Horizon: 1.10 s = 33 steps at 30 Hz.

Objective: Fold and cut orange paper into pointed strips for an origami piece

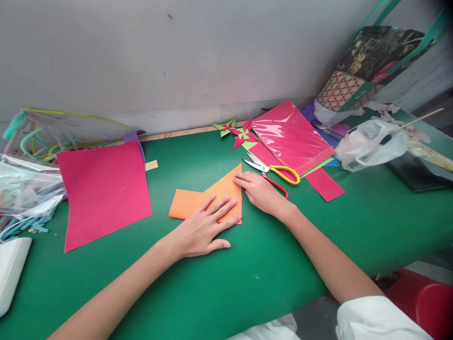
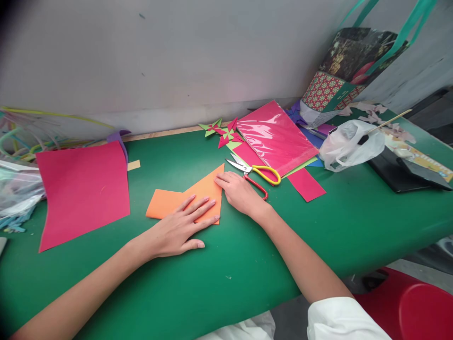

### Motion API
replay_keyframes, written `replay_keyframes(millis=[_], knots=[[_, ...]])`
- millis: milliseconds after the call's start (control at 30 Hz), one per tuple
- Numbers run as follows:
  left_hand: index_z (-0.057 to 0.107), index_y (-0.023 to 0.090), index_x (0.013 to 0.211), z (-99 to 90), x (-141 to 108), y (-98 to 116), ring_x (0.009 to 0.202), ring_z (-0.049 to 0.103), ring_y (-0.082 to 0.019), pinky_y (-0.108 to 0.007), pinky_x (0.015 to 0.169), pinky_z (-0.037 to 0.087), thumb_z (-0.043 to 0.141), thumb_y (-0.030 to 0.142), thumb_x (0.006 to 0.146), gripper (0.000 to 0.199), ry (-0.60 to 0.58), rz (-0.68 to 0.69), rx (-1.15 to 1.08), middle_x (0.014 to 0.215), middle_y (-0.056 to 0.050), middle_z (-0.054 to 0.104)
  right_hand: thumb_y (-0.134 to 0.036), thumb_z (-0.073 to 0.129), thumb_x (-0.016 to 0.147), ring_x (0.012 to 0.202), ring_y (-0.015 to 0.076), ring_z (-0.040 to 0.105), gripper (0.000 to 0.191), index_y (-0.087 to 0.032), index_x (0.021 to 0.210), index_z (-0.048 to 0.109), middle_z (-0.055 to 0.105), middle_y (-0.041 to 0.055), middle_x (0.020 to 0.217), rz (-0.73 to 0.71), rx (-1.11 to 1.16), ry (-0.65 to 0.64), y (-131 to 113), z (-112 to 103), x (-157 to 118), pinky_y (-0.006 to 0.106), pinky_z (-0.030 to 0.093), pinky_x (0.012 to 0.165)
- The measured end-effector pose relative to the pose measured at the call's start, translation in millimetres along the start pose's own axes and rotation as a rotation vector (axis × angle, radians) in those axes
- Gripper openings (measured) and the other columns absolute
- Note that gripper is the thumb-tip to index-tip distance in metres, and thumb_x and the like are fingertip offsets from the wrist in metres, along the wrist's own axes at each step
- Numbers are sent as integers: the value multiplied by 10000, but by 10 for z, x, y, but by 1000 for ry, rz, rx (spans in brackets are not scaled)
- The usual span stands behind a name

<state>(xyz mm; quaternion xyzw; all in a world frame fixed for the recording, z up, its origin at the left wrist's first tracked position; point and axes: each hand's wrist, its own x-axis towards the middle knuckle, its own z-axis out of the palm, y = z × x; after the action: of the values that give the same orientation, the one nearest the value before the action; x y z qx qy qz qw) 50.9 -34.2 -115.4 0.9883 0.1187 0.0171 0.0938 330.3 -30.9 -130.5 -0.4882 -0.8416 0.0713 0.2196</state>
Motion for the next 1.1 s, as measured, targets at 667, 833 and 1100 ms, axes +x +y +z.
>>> replay_keyframes(millis=[667, 833, 1100], knots=[[228, 329, 1692, 9, -14, 16, 1620, 218, -346, -563, 1319, 114, 433, 690, 1031, 780, 29, -13, 8, 1769, -86, 157, 11, 431, 954, 1353, 309, 588, 548, -173, 1422, 649, 661, 149, 1434, 0, 30, -2, 2, -13, -6, 548, 497, 1150], [233, 324, 1692, 12, -10, 12, 1618, 225, -347, -563, 1317, 119, 426, 686, 1036, 773, 24, -9, 7, 1766, -91, 166, 18, 423, 953, 1341, 309, 596, 548, -176, 1411, 652, 664, 147, 1428, -4, 27, -3, -8, -21, -1, 542, 500, 1141], [282, 312, 1679, 13, -8, 16, 1631, 167, -352, -587, 1314, 108, 418, 685, 1040, 752, -14, -20, -5, 1770, -99, 115, -299, 639, 1016, 1289, 367, 603, 357, -158, 1343, 644, 655, 180, 1389, 31, -51, -27, -150, -72, 30, 544, 510, 1089]])
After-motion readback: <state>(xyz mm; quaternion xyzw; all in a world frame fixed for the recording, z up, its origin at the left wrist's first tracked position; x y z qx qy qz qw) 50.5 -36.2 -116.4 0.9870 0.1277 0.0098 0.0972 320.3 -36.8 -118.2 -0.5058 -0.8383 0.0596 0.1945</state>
